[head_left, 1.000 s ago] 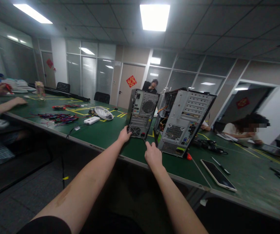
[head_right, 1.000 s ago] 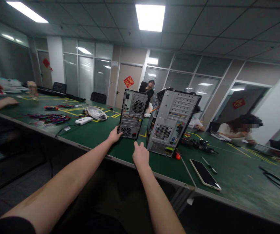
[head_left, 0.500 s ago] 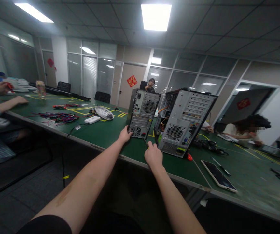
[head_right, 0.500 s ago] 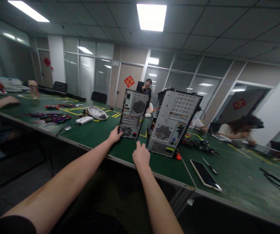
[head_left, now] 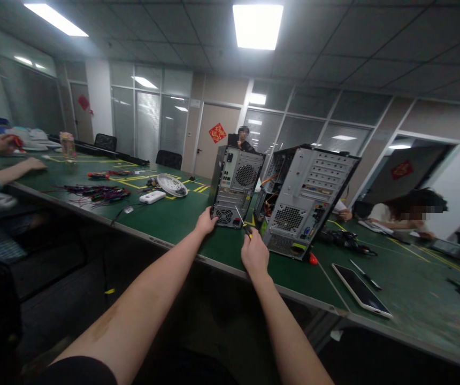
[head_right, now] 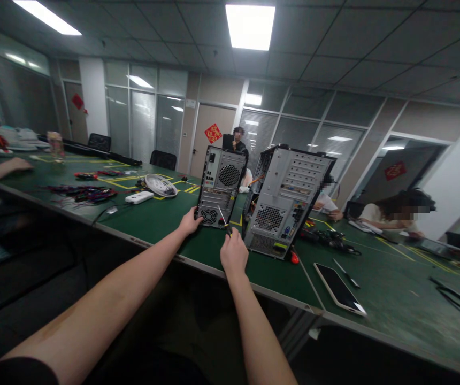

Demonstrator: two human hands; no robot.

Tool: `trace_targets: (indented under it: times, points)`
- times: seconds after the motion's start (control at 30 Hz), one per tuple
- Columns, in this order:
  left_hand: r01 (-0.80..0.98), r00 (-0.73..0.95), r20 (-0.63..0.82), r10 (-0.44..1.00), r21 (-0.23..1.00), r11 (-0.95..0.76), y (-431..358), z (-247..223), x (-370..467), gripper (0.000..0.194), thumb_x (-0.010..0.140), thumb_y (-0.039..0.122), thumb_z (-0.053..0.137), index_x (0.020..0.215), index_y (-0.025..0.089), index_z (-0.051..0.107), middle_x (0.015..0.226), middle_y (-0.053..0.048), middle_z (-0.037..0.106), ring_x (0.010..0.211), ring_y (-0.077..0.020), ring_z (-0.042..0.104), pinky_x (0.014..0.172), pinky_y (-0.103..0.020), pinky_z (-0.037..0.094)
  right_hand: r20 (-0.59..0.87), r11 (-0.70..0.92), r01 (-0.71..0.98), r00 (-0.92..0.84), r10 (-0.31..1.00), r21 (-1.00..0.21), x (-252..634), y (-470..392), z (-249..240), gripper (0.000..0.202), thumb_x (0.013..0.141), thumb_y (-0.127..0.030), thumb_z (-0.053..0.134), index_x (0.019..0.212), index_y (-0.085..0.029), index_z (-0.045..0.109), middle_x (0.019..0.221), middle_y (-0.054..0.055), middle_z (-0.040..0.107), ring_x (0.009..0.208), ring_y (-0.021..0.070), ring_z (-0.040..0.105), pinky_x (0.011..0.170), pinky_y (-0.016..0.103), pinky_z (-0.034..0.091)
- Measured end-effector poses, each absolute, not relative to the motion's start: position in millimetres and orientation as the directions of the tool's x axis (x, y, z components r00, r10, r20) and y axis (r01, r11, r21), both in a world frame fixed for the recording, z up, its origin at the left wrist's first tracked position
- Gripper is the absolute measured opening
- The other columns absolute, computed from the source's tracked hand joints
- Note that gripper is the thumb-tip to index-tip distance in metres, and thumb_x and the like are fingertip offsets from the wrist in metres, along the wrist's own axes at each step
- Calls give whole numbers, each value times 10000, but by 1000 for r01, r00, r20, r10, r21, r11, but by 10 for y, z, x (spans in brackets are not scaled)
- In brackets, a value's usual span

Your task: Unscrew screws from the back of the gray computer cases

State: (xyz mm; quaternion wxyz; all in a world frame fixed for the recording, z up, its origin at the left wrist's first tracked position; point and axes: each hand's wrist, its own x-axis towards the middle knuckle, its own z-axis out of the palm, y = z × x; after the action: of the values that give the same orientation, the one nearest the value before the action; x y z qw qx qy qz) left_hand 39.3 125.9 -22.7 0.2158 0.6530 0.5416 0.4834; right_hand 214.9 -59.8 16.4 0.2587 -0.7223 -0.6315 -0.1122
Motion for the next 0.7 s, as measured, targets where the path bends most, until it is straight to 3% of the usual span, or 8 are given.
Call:
trace_targets:
  times: [0.07, 0.13, 0.2, 0.27, 0.43, 0.7]
  points:
    - [503, -54, 400, 915, 802, -321, 1264, -232, 395, 721, 875, 369, 787, 1494, 160, 480, 1444, -208, 642, 1334, -308, 628, 1163, -412, 430, 471, -63, 962, 187, 862, -265, 2189, -530, 199, 386, 1071, -239, 407, 1436, -160, 504, 1369, 150, 651, 1191, 206, 670, 912, 267, 496]
    - [508, -53, 402, 914, 799, -322, 1261, -231, 399, 702, 887, 355, 772, 1494, 158, 480, 1440, -208, 645, 1334, -305, 629, 1158, -410, 434, 425, -69, 955, 193, 885, -289, 2225, -418, 229, 318, 1039, -251, 497, 1329, -184, 609, 1288, 119, 701, 1117, 198, 699, 875, 255, 508]
    - [514, -50, 402, 914, 795, -321, 1249, -222, 403, 692, 893, 339, 764, 1498, 161, 477, 1437, -203, 649, 1339, -301, 625, 1154, -407, 438, 365, -85, 949, 198, 910, -303, 2247, -270, 254, 244, 1026, -382, 567, 1131, -216, 713, 1093, 79, 759, 1012, 210, 725, 832, 268, 525]
    - [521, -48, 400, 915, 792, -318, 1227, -206, 408, 683, 899, 317, 754, 1503, 163, 473, 1439, -200, 649, 1347, -299, 620, 1150, -404, 441, 323, -127, 942, 230, 918, -310, 2252, -107, 279, 286, 1027, -456, 576, 1055, -223, 740, 1043, 83, 761, 1005, 228, 726, 840, 300, 541]
    - [535, -50, 387, 921, 789, -302, 1162, -158, 420, 648, 931, 254, 701, 1515, 116, 457, 1457, -227, 630, 1368, -307, 606, 1146, -400, 445, 260, -200, 934, 280, 924, -297, 2208, 250, 339, 376, 1011, -407, 658, 1324, -200, 627, 1340, 99, 642, 1123, 237, 669, 950, 455, 588]
    - [519, -63, 395, 917, 797, -308, 1116, -131, 431, 637, 913, 237, 720, 1497, 135, 486, 1450, -206, 641, 1353, -298, 618, 1152, -393, 443, 222, -252, 941, 302, 927, -226, 2044, 481, 295, 405, 1000, -403, 675, 1330, -173, 623, 1342, 116, 638, 1132, 247, 667, 955, 459, 586]
